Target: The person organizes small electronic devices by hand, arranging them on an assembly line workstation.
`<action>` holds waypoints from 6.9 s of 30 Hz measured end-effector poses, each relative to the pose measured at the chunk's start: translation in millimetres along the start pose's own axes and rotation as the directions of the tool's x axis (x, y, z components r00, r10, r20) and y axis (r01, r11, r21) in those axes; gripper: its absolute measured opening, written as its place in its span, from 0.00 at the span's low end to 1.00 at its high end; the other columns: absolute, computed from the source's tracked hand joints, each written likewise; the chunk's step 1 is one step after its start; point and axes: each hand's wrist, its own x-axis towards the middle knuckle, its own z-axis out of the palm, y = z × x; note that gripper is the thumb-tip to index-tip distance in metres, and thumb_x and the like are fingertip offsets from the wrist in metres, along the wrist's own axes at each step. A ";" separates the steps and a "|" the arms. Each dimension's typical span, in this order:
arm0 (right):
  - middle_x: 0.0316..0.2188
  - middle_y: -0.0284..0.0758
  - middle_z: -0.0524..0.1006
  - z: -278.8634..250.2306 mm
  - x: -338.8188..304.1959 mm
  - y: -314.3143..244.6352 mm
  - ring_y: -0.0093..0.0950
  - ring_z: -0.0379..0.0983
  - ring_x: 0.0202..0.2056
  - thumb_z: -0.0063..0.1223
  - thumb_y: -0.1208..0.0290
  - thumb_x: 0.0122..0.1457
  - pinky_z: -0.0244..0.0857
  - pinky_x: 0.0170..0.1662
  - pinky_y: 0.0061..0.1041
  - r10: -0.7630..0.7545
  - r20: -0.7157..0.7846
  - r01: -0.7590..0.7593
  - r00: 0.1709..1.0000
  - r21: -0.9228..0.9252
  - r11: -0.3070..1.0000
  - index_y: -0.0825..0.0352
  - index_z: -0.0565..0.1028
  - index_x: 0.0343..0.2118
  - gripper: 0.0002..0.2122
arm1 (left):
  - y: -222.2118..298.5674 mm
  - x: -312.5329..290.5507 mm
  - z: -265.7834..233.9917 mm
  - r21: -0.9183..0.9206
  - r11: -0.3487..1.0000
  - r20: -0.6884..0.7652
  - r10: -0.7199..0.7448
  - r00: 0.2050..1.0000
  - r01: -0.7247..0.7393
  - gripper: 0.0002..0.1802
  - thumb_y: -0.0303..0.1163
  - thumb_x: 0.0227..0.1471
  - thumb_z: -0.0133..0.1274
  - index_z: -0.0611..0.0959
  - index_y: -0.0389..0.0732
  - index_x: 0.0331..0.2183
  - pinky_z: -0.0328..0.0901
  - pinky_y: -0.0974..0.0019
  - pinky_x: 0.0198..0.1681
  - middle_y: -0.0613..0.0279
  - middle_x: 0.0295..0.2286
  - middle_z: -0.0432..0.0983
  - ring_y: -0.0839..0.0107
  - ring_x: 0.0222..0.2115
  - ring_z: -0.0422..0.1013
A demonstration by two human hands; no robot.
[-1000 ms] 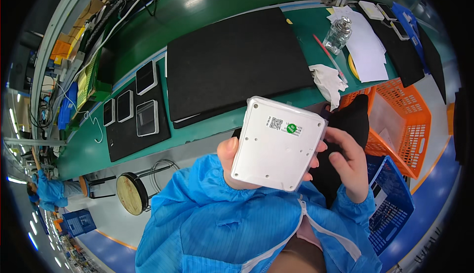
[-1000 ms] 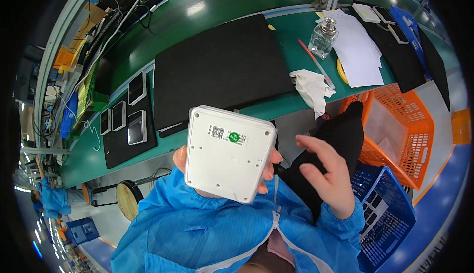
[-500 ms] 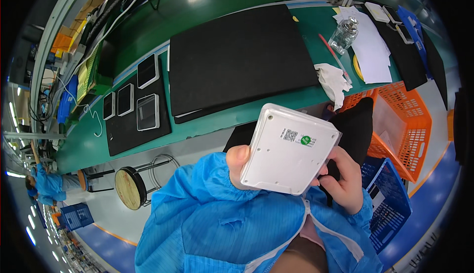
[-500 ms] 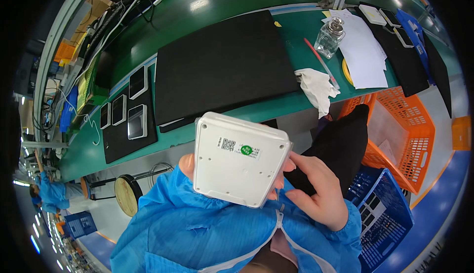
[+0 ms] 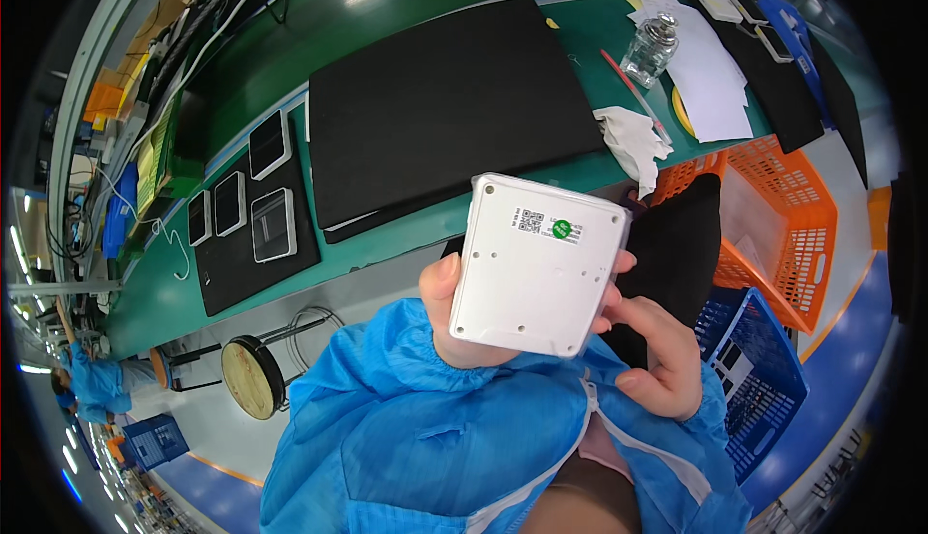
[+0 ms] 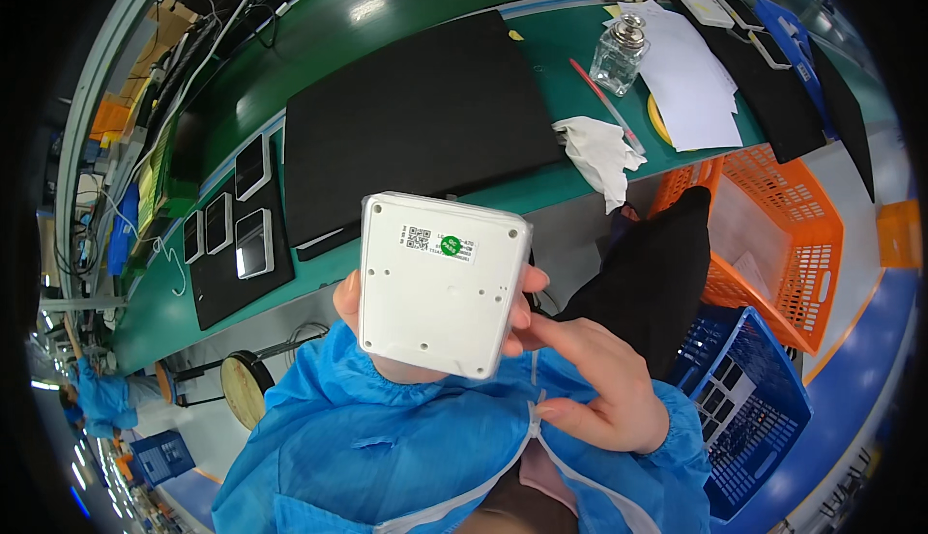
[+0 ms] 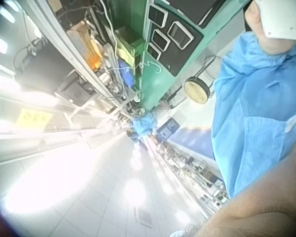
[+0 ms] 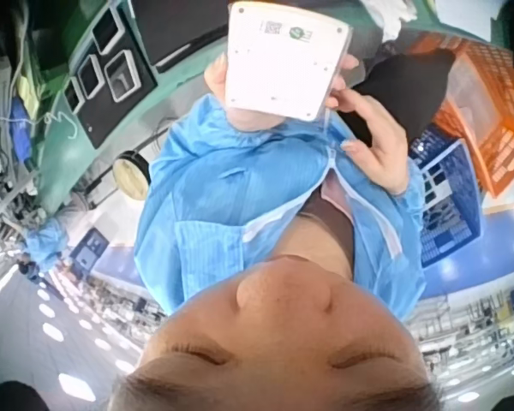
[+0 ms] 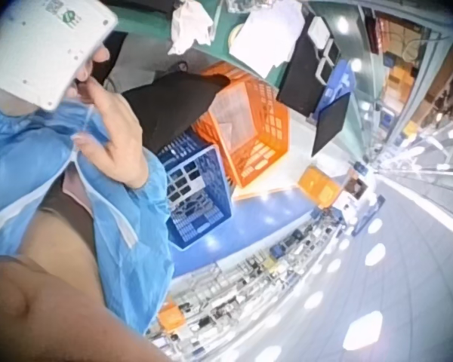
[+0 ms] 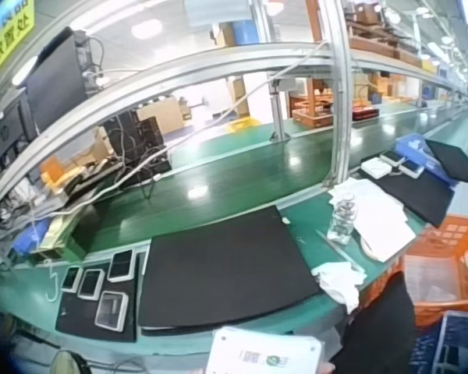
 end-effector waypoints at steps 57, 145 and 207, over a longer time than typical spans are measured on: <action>0.58 0.55 0.58 7.5 -38.1 -7.1 0.35 0.57 0.59 0.46 0.77 0.58 0.48 0.60 0.26 0.125 -0.067 -0.028 0.990 0.772 0.636 0.87 0.43 0.59 0.32 | 30.8 -20.1 5.9 0.650 0.739 -0.219 -0.043 0.975 0.178 0.17 0.33 0.53 0.56 0.73 0.30 0.39 0.67 0.64 0.45 0.45 0.39 0.76 0.66 0.39 0.74; 0.46 0.41 0.75 11.8 -25.0 41.7 0.34 0.76 0.42 0.51 0.86 0.50 0.70 0.44 0.25 0.159 -0.169 -0.161 0.973 0.004 0.987 0.69 0.72 0.45 0.17 | 38.6 -18.7 8.2 0.940 -0.168 0.280 -0.118 0.953 -0.297 0.22 0.28 0.41 0.63 0.79 0.36 0.42 0.69 0.66 0.32 0.52 0.40 0.77 0.62 0.30 0.75; 0.41 0.51 0.75 -5.3 -29.4 12.3 0.41 0.77 0.39 0.57 0.87 0.44 0.73 0.38 0.28 -0.091 -0.115 0.074 0.989 -0.147 0.986 0.72 0.73 0.42 0.18 | 34.7 -25.8 -1.4 0.907 0.059 0.420 -0.113 0.900 -0.416 0.17 0.30 0.48 0.59 0.78 0.36 0.40 0.63 0.70 0.32 0.46 0.41 0.75 0.67 0.29 0.71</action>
